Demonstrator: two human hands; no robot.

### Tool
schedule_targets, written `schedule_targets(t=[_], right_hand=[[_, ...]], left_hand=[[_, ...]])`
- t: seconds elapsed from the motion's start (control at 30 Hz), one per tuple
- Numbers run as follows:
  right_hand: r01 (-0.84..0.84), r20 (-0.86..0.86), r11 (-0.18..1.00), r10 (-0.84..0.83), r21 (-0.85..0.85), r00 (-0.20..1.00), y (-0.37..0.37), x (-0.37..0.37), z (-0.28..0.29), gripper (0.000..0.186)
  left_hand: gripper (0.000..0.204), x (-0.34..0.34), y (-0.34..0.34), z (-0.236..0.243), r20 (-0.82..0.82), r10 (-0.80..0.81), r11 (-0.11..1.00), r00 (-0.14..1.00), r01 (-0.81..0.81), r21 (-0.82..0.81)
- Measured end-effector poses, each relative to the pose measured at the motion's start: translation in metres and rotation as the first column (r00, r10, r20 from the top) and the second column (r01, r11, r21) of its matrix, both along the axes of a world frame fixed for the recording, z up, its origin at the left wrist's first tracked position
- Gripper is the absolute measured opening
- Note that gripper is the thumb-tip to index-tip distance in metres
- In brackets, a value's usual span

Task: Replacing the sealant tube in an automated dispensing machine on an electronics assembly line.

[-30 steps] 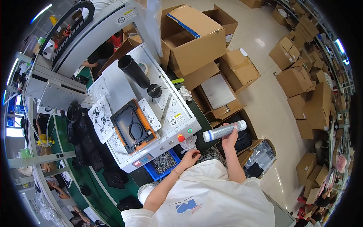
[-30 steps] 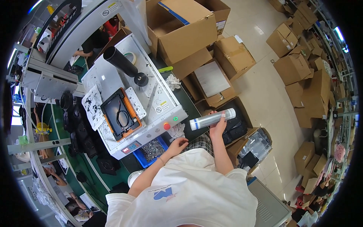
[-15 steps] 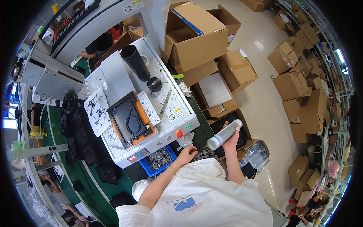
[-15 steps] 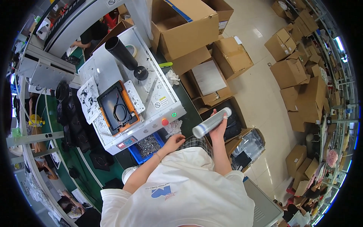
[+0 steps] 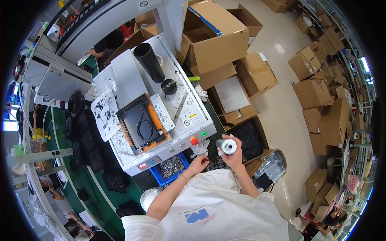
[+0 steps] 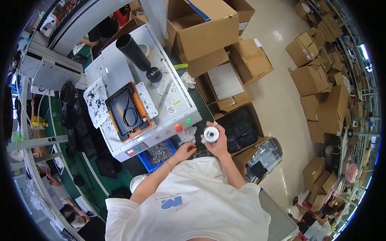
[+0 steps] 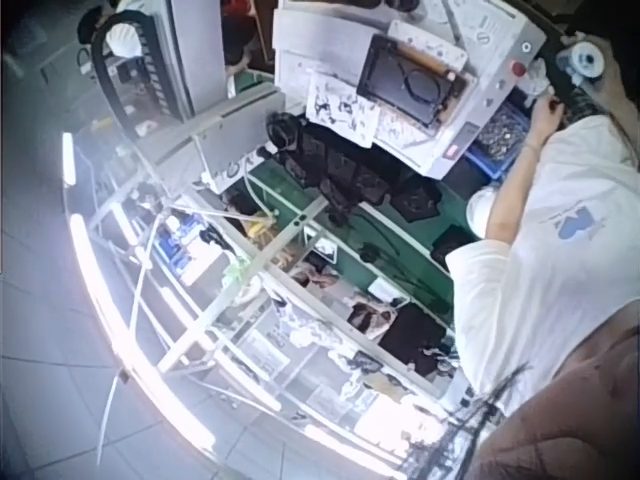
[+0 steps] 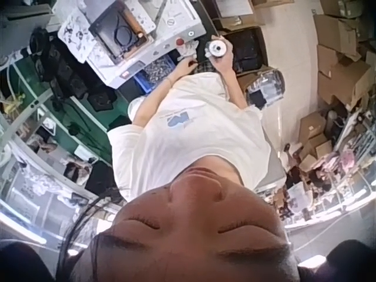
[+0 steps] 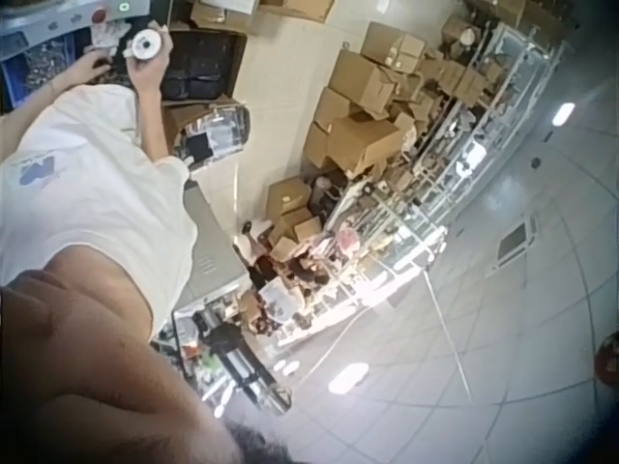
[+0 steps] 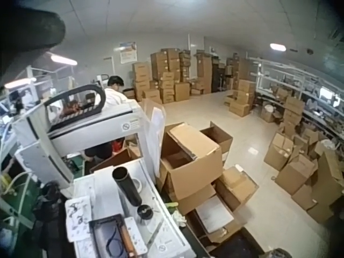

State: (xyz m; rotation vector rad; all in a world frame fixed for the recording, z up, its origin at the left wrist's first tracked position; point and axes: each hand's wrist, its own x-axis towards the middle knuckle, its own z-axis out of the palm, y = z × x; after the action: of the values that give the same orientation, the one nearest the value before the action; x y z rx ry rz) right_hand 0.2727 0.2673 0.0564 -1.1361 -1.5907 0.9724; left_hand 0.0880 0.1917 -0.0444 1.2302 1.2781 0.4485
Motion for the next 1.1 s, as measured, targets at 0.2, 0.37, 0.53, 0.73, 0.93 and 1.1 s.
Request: schedule_targets(t=[0.2, 0.37, 0.53, 0.73, 0.93, 1.1], right_hand=[[0.037, -0.010, 0.999, -0.037, 0.023, 0.999, 0.017, -0.007, 0.009, 0.062], [0.072, -0.090, 0.991, -0.062, 0.111, 0.994, -0.002, -0.010, 0.016, 0.061], [0.088, 0.042, 0.996, -0.088, 0.002, 0.995, 0.007, 0.000, 0.018, 0.062], [0.261, -0.243, 0.965, -0.255, -0.009, 0.936, 0.020, 0.018, 0.049, 0.055], [0.154, -0.544, 0.988, -0.142, -0.024, 0.827, 0.030, 0.019, 0.069, 0.049], [0.167, -0.413, 0.985, -0.167, -0.037, 0.895, 0.023, 0.004, 0.053, 0.046]], left_hand=[[0.024, -0.001, 0.004, -0.002, 0.027, 0.048, 0.997, 0.998, -0.050, 0.050], [0.027, -0.005, -0.007, 0.001, -0.008, -0.007, 1.000, 1.000, 0.007, -0.023], [0.028, -0.008, 0.006, -0.006, -0.029, 0.023, 1.000, 0.999, -0.024, -0.006], [0.026, -0.004, 0.007, 0.004, -0.007, 0.086, 0.996, 0.996, -0.086, 0.032], [0.026, -0.006, 0.006, 0.001, -0.019, 0.043, 0.999, 0.999, -0.042, 0.013], [0.022, -0.002, 0.011, 0.013, -0.072, 0.042, 0.992, 0.997, -0.033, 0.123]])
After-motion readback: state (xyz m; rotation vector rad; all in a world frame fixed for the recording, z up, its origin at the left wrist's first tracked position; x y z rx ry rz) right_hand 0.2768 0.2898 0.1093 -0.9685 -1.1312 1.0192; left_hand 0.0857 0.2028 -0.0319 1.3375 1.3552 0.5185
